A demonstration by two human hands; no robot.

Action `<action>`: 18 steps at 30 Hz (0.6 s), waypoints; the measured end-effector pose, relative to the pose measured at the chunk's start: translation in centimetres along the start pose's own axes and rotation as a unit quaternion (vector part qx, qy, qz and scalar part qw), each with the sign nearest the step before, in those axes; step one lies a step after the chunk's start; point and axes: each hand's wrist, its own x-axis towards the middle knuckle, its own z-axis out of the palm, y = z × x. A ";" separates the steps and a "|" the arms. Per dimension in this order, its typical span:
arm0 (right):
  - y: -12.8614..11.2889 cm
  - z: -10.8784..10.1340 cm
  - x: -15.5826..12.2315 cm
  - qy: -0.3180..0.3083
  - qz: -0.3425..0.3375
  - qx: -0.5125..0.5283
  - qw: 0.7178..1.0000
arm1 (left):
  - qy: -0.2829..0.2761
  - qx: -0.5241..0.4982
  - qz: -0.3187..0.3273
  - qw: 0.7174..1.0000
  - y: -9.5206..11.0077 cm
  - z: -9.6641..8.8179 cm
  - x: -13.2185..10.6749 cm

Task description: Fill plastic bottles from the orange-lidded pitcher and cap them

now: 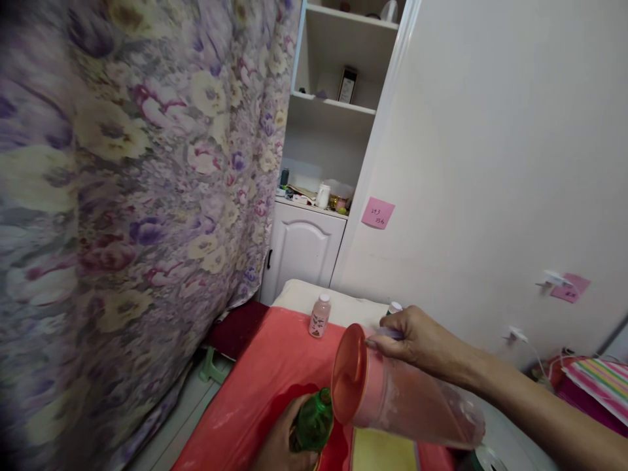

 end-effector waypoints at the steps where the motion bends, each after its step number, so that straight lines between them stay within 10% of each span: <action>1: -0.1 0.0 0.0 0.000 0.000 0.003 1.000 | 0.004 0.005 -0.002 1.000 0.2 0.1 -0.1; 18: -0.2 0.1 0.0 0.001 -0.001 0.001 1.000 | -0.001 0.021 0.004 1.000 0.7 0.2 -0.2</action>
